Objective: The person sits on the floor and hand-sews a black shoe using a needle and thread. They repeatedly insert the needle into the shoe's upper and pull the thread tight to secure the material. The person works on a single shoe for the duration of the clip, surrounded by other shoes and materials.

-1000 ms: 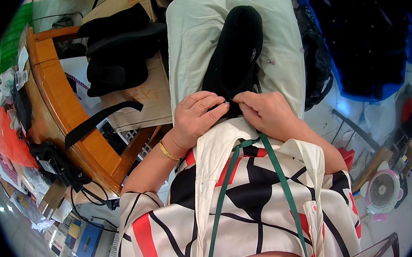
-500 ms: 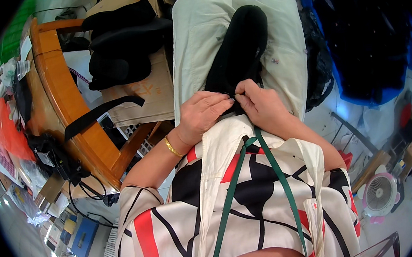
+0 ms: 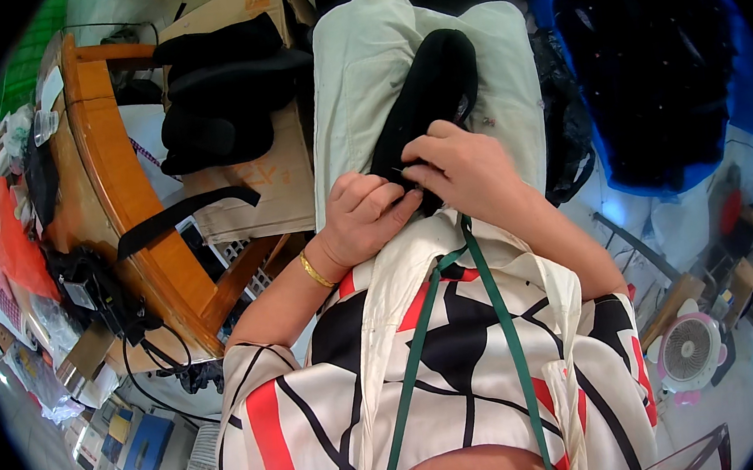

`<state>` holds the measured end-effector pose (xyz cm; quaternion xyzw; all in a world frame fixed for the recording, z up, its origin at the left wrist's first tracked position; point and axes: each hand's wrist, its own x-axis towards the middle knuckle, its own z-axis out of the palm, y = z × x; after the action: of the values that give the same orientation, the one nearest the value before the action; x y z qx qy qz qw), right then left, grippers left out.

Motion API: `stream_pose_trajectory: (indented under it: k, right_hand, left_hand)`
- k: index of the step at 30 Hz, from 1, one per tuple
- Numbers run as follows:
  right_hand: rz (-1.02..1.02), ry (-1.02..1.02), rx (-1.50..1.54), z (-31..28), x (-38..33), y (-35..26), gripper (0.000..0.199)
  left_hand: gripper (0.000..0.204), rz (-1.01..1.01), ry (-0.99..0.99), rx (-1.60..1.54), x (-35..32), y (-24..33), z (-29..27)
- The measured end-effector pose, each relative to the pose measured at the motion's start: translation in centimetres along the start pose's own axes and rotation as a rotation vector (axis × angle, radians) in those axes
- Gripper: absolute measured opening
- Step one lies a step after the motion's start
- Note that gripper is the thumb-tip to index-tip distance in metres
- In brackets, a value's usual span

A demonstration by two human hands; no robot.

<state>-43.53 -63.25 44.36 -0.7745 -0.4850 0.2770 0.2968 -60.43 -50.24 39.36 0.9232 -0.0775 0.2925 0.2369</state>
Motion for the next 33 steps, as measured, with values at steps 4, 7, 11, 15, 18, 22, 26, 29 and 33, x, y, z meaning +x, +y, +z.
stream_pose_trajectory:
  k: [4,7,11,15,18,22,26,29,33]
  right_hand:
    - [0.002,-0.162,0.060,0.9,0.8,1.0,0.015]
    - [-0.026,-0.085,0.235,2.2,1.1,2.5,0.016]
    - [0.214,0.024,0.937,2.7,0.9,3.3,0.023]
    - [0.486,0.048,1.195,1.8,0.5,2.2,0.027]
    - [0.552,0.051,1.272,0.9,0.1,1.6,0.025]
    - [0.345,0.078,1.619,-0.7,-0.7,2.8,0.023]
    - [0.230,0.264,1.227,0.5,-1.3,1.6,0.019]
    - [0.152,0.383,0.739,0.9,-1.5,2.6,0.011]
    - [-0.026,0.352,0.073,0.2,-2.1,3.2,0.007]
  left_hand:
    - [0.038,0.022,-0.024,0.006,0.4,0.0,-0.2]
    - [0.036,-0.015,-0.037,-0.049,0.6,-0.4,-0.2]
    - [0.031,-0.163,-0.068,-0.140,0.8,-0.6,0.1]
    - [0.034,-0.227,-0.106,-0.209,1.7,-0.6,-0.1]
    - [0.030,-0.290,-0.183,-0.259,2.8,-0.5,-0.7]
    - [0.025,-0.386,-0.276,-0.344,3.9,-0.7,-1.1]
    - [0.025,-0.388,-0.390,-0.395,4.8,-1.4,-1.4]
    - [0.025,-0.439,-0.387,-0.429,4.6,-1.3,-1.3]
    - [0.023,-0.516,-0.339,-0.377,4.7,-0.4,-1.5]
